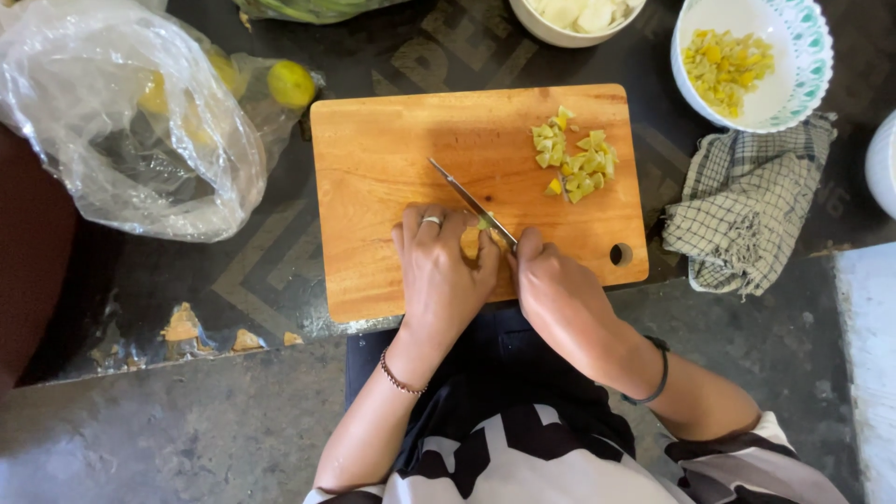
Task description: The person cuts a lime into small pieces on a wooden board using a knife, then scrapes the pieces to the side and repeats the process with another lime.
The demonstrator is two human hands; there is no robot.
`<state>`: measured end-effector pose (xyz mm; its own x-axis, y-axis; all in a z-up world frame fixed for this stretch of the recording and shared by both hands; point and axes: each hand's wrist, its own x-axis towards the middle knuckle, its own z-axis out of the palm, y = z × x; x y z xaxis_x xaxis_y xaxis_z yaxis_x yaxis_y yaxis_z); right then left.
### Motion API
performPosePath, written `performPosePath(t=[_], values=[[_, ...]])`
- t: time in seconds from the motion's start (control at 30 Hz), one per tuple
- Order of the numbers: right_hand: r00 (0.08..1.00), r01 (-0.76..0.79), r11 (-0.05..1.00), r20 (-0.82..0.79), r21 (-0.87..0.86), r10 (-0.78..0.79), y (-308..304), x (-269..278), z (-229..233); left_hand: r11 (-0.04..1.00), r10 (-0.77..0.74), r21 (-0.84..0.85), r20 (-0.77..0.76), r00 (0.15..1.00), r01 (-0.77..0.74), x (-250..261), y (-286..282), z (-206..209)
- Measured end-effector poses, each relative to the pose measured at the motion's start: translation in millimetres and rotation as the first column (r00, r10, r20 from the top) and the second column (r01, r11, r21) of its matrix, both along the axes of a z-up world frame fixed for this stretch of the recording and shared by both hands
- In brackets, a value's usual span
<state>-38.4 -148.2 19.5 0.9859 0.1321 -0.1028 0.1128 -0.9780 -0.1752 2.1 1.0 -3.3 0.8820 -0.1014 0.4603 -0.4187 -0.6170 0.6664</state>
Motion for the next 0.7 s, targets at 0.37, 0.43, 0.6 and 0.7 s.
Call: performPosePath(t=[0.37,0.43,0.6,0.7], values=[[0.998,-0.014,1.000,0.059,0.015,0.013,5.7,7.7,-7.0,1.000,-0.021,0.006,0.005,1.000,0.020,2.4,0.7,0.4],[0.998,-0.020,1.000,0.065,0.020,0.019,7.2,9.3,-8.5,1.000,-0.021,0.006,0.002,1.000,0.021,2.9,1.8,-0.3],[0.993,-0.022,1.000,0.112,-0.007,0.023,9.6,8.9,-6.2,1.000,-0.020,-0.005,0.021,1.000,0.020,1.5,1.4,-2.6],[0.990,-0.047,0.995,0.129,-0.086,0.058,6.2,4.4,-11.2,1.000,-0.010,0.016,0.013,1.000,0.010,0.6,0.9,-2.2]])
